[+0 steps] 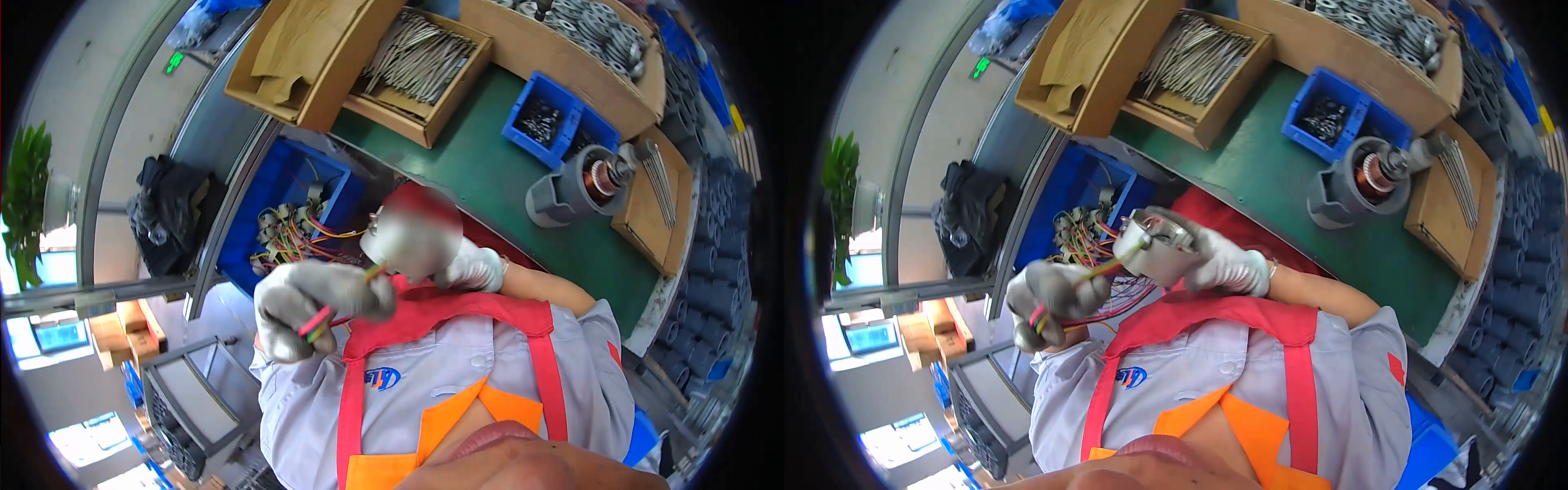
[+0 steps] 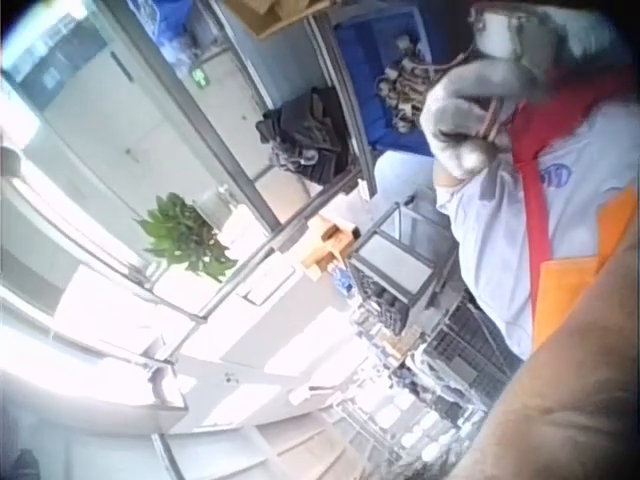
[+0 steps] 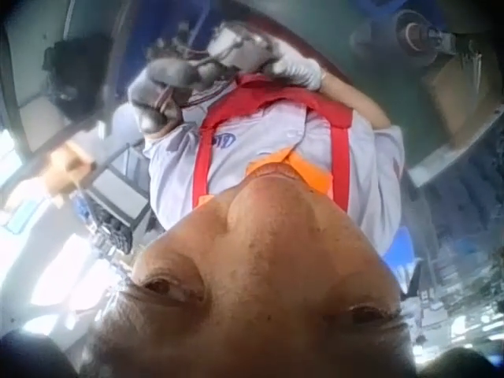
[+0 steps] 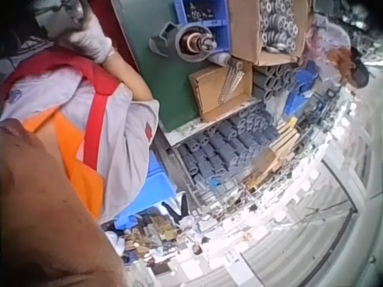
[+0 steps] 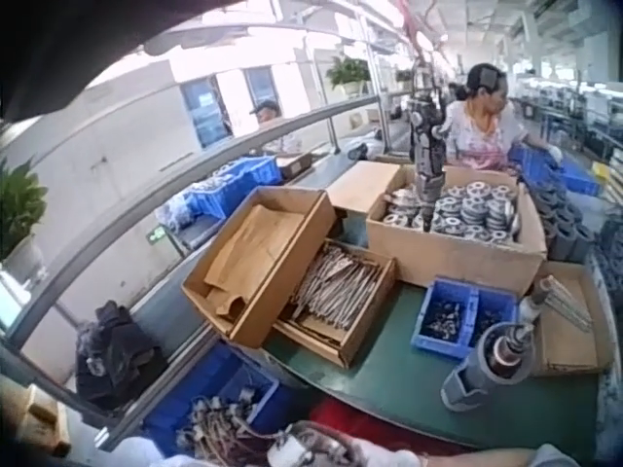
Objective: The person assembles electric motors by placing rotors into motor housings and fastening them with screws using a pneumatic screwdriver.
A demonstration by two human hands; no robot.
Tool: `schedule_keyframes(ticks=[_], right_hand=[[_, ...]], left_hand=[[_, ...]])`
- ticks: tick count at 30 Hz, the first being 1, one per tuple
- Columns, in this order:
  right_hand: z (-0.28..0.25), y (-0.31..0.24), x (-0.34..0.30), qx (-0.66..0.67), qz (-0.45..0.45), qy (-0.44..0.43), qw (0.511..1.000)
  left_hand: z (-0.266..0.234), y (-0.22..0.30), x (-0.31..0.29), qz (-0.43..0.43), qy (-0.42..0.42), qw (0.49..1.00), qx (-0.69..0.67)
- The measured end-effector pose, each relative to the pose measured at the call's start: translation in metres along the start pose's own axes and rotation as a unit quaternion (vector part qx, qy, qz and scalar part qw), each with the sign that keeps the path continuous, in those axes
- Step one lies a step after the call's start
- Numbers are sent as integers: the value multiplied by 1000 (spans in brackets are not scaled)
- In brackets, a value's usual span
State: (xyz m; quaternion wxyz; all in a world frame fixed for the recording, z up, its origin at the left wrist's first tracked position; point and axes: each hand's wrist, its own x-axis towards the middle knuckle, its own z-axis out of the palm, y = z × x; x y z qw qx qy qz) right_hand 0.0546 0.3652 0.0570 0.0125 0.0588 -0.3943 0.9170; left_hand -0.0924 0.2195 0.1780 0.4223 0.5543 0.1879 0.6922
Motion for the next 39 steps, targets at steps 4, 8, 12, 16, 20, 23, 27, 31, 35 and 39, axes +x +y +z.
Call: schedule_keyframes(ticks=[4, 8, 12, 16, 20, 23, 27, 31, 35, 39], right_hand=[[5, -44, -65, -37, -142, 167, 975], [31, -77, -147, -271, -269, 268, 885], [61, -144, -177, -709, -169, 300, 616], [67, -146, -192, -782, -86, 389, 478], [57, -152, -228, -763, -147, 405, 483], [42, -147, -266, -674, -217, 408, 576], [23, -140, -273, -692, -194, 428, 548], [8, -144, -270, -674, -228, 471, 521], [-6, -134, -268, -548, -293, 481, 619], [-22, -144, -283, -80, -416, 455, 783]], left_hand=[[-14, -4, 36, -18, -231, 972, -34], [-2, -27, 38, -67, 103, 992, -10], [37, -92, 74, -292, -128, 939, 126], [92, -173, 97, -326, -193, 911, 162], [125, -221, 100, -505, -45, 833, -219], [134, -245, 108, -492, -27, 692, -527], [142, -266, 117, -499, -38, 732, -462], [142, -276, 124, -555, 6, 692, -461], [115, -276, 136, -521, -204, 796, -231], [78, -237, 158, -398, -353, 842, -87]])
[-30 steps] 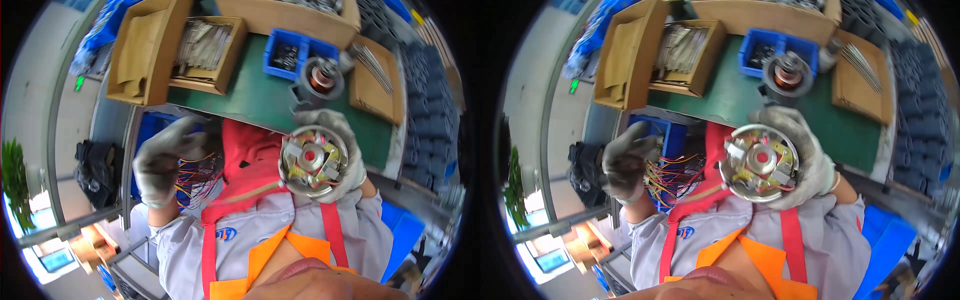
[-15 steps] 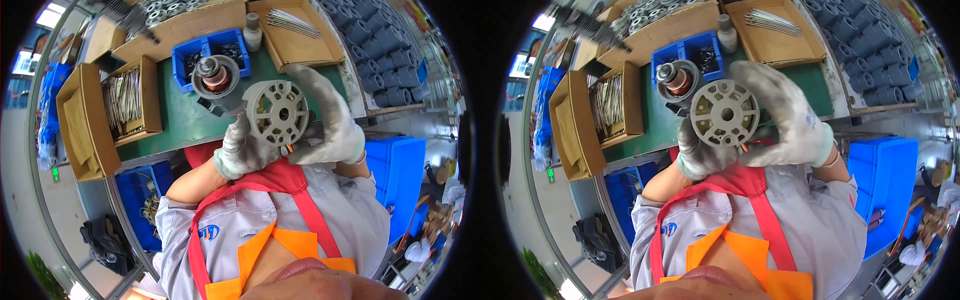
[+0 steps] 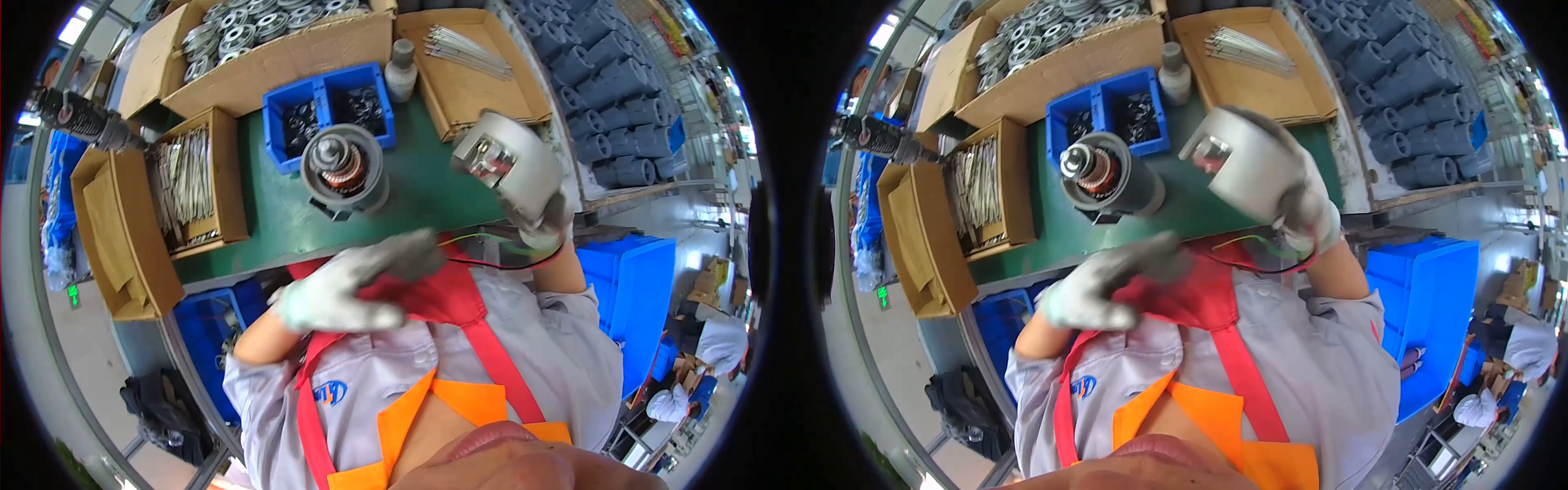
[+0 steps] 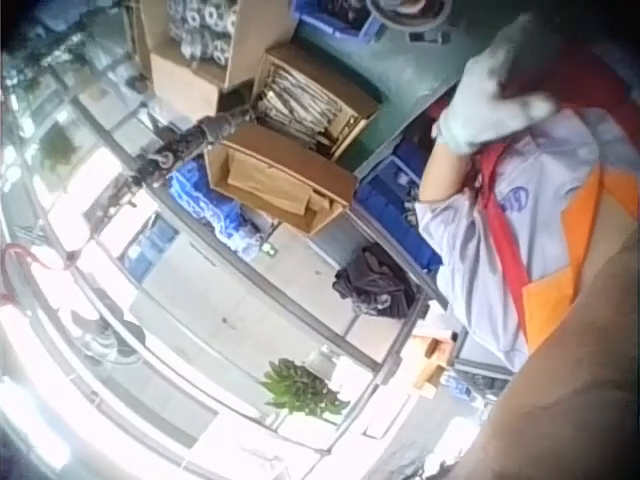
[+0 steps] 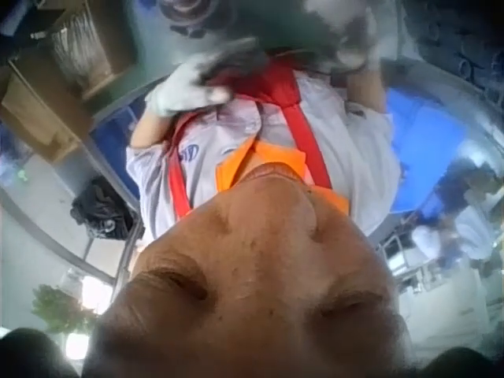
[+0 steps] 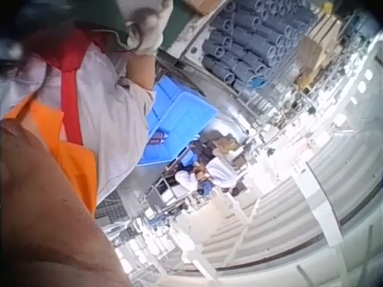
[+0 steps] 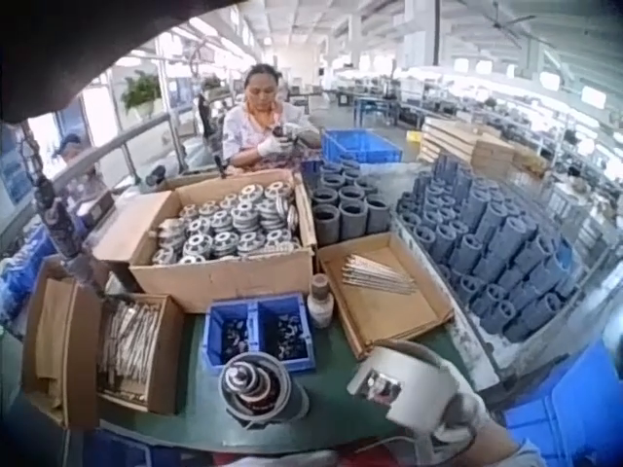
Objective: The person assembles electric motors by placing rotors into motor housings and fastening them with screws using a pneumatic screwdriver.
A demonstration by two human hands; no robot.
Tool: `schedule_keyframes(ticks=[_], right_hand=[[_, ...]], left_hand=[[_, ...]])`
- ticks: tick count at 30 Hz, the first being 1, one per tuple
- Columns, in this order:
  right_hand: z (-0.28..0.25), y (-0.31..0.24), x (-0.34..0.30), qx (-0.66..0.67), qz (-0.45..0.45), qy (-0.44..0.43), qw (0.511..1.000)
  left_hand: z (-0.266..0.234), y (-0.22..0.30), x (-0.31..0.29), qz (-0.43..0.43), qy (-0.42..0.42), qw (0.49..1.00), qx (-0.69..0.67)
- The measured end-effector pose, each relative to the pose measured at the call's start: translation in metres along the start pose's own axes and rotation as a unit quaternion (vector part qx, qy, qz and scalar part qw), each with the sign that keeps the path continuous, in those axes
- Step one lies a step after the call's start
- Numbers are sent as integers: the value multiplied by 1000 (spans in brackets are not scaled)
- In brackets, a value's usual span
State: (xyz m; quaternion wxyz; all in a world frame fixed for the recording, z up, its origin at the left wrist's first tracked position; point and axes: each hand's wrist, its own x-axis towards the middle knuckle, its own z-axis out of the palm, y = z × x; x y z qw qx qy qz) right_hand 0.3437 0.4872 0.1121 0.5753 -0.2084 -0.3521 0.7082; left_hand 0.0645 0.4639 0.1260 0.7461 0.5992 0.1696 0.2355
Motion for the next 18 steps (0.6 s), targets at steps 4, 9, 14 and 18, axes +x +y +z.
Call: schedule_keyframes(ticks=[4, 9, 14, 18], right_hand=[[-20, 10, 23, 126, 81, 36, 988], [7, 14, 48, 121, 115, 32, 985], [22, 13, 68, -110, 74, 121, 984], [43, 0, 90, -632, -273, -82, 721]], left_hand=[[-25, 27, -40, 111, 101, 979, 134], [-25, 27, -57, 165, 396, 888, 163], [-74, 27, -39, 194, 385, 758, 489], [-86, 32, -23, 172, 345, 748, 540]])
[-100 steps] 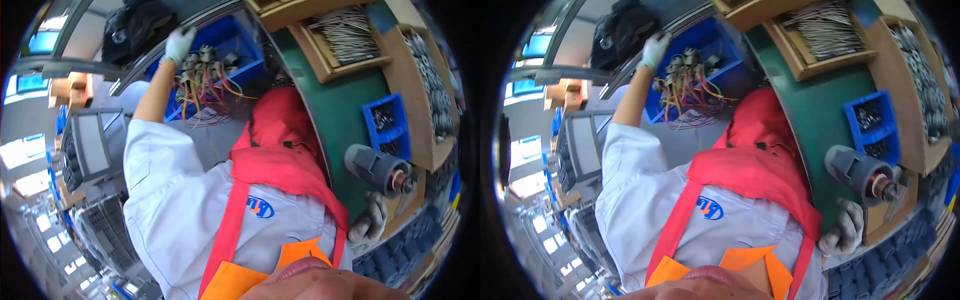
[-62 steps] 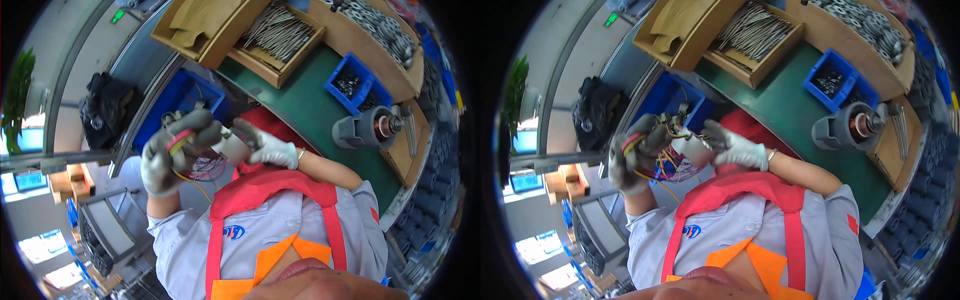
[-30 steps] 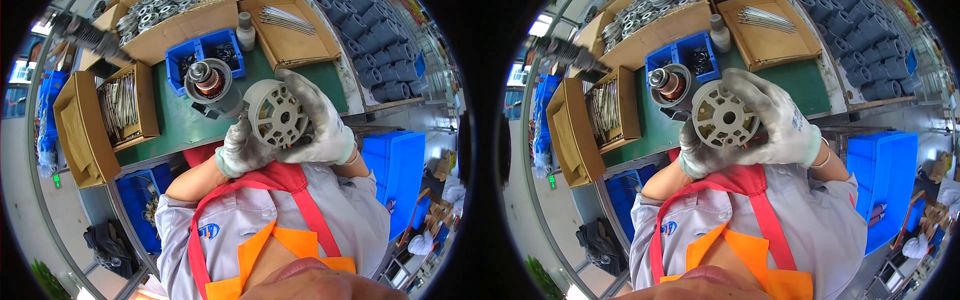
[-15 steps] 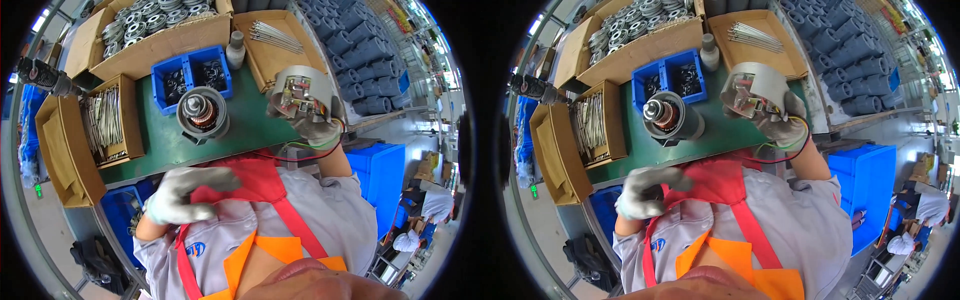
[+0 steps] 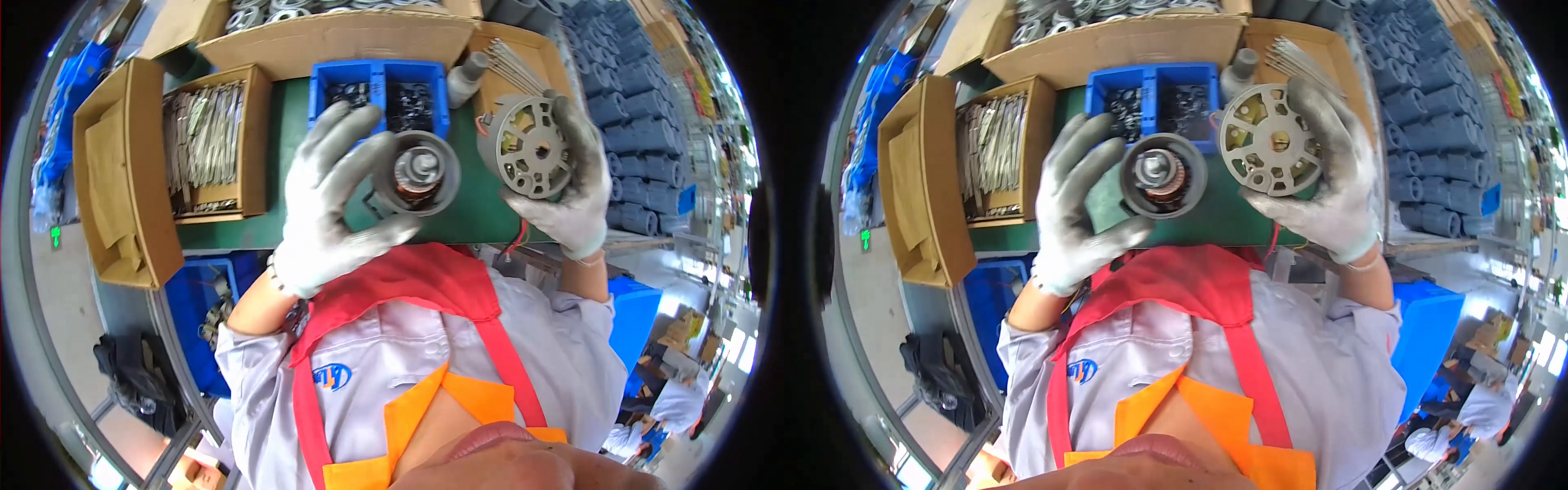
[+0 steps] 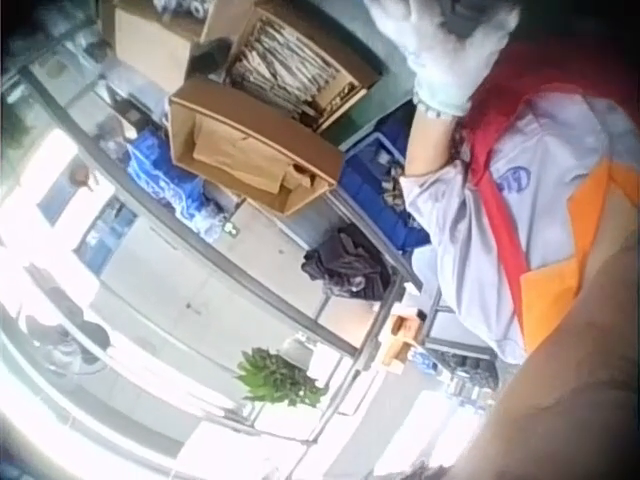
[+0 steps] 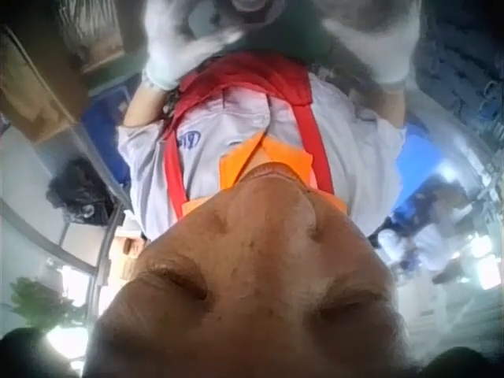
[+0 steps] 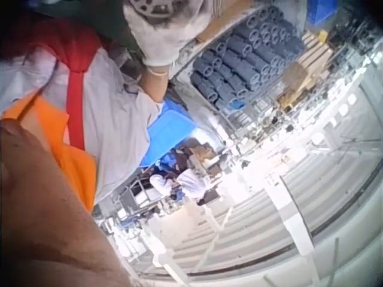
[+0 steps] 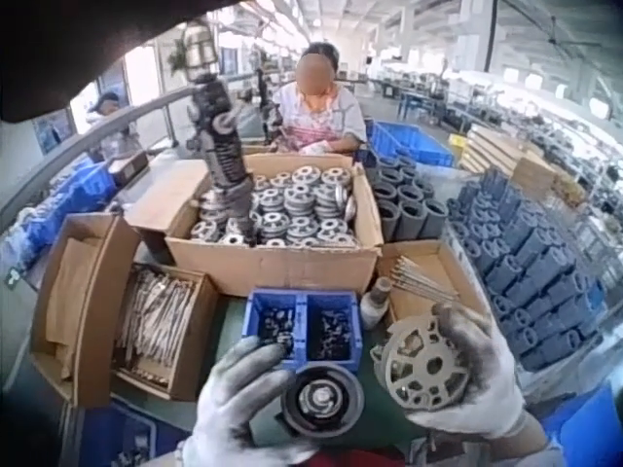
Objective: The person assembles electric motors by placing rotors into motor housings and fastening them with screws using a pneumatic screwdriver.
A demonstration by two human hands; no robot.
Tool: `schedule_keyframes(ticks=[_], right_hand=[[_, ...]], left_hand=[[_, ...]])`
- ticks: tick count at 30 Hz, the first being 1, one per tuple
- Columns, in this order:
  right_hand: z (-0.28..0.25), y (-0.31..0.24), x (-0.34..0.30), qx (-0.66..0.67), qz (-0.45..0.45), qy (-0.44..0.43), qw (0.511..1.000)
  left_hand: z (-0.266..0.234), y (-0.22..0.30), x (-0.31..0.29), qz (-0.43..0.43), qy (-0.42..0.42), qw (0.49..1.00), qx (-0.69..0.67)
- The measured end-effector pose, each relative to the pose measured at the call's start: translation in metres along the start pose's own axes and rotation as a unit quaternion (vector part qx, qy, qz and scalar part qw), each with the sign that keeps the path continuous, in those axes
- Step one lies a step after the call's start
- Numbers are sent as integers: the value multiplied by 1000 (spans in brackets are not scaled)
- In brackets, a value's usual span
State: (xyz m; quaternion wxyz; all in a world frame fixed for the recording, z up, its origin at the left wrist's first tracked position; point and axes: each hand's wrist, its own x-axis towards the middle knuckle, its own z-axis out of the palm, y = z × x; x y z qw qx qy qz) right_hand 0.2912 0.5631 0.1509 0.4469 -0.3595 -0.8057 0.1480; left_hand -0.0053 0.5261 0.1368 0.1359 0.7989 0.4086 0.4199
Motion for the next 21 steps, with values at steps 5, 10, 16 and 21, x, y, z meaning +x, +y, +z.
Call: schedule_keyframes(ticks=[5, 10, 16, 21], right_hand=[[10, -15, 30, 48, 53, -79, 994], [14, -17, 38, -38, 39, -114, 992], [12, -17, 44, -94, -40, -106, 989], [7, -23, 46, -131, -55, -110, 984]], left_hand=[[10, -12, 10, 11, 9, 999, -37], [15, -18, 21, -16, -13, 994, -111], [7, -18, 40, 9, -68, 992, -106], [3, -17, 40, -3, -85, 991, -100]])
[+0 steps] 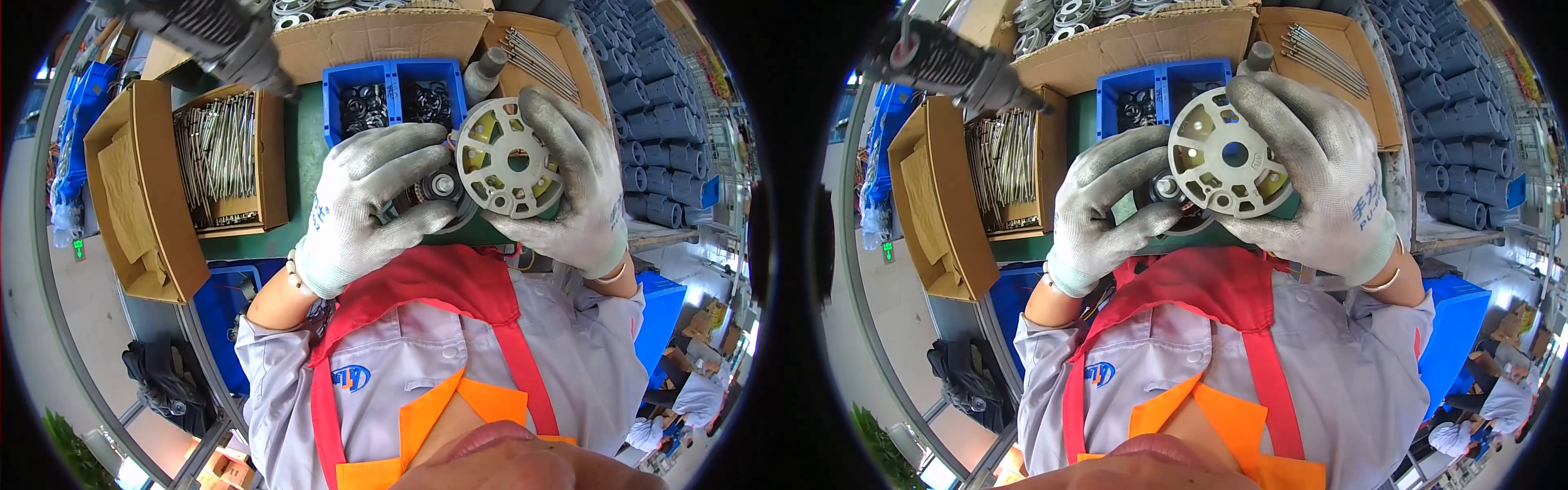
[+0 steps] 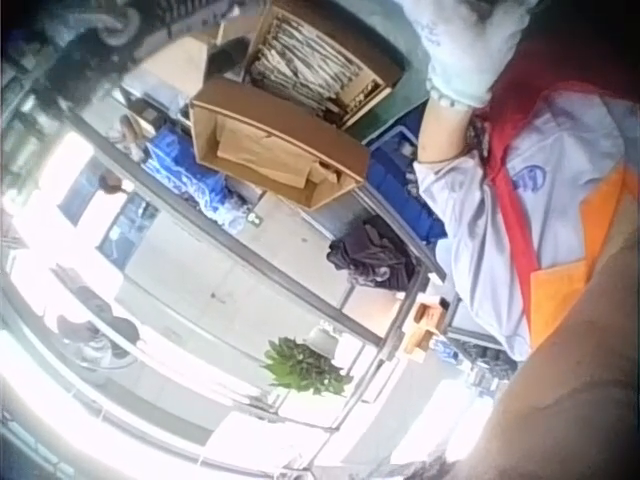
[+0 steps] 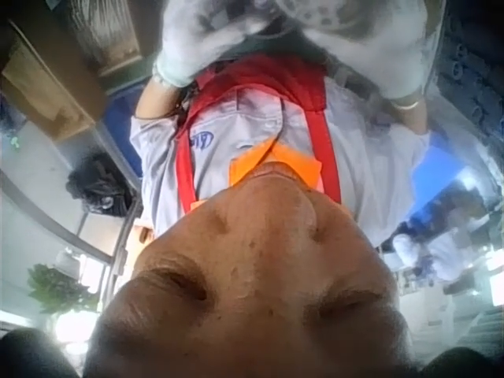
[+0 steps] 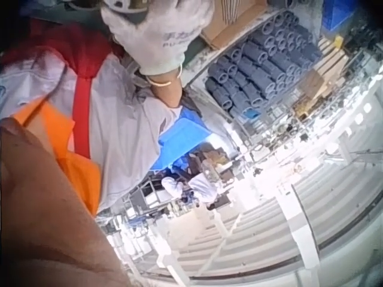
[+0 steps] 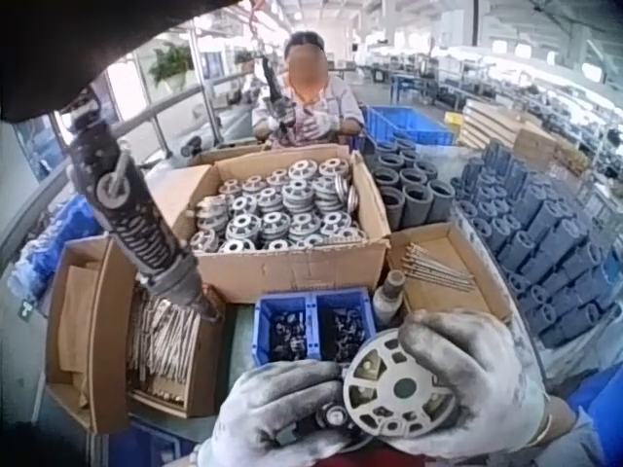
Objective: The person assembles electric motors by placing rotors into motor housings and fastening them with screws using a pneumatic screwdriver.
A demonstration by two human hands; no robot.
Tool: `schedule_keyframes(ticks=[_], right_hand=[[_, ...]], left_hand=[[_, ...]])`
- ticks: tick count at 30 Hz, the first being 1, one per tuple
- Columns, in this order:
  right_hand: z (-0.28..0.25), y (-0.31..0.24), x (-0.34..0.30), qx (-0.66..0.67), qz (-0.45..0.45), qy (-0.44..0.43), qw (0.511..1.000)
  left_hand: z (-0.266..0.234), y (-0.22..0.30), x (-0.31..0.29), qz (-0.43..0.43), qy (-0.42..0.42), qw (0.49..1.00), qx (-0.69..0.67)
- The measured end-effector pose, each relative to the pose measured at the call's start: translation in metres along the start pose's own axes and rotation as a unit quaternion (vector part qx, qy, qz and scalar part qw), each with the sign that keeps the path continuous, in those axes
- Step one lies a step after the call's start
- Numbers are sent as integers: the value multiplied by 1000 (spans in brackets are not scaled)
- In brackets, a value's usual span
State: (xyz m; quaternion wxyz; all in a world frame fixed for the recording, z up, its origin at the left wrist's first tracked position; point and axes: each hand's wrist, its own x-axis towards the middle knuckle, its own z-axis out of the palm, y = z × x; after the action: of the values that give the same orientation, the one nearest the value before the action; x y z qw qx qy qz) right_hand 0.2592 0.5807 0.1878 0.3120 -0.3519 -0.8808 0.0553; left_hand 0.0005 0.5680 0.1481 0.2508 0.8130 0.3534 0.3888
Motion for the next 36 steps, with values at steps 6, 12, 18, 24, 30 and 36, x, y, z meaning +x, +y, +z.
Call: schedule_keyframes(ticks=[6, 12, 18, 24, 30, 36], right_hand=[[11, -6, 7, 515, 98, -14, 851], [32, -12, 16, 129, 11, -125, 984], [55, -22, 8, 119, 12, -73, 990], [56, -37, -11, 205, 59, -46, 976], [46, -37, -11, 199, 43, -57, 977], [22, -22, 5, 169, -7, -114, 979]], left_hand=[[6, -19, -16, -13, 63, 978, -200], [28, -21, -16, 34, 129, 942, -306], [50, -29, -26, 50, 189, 932, -305], [13, -28, -44, 9, 101, 965, -242], [-100, -130, -97, -387, 160, 833, 361], [-117, -166, -67, -501, -77, 734, 453]])
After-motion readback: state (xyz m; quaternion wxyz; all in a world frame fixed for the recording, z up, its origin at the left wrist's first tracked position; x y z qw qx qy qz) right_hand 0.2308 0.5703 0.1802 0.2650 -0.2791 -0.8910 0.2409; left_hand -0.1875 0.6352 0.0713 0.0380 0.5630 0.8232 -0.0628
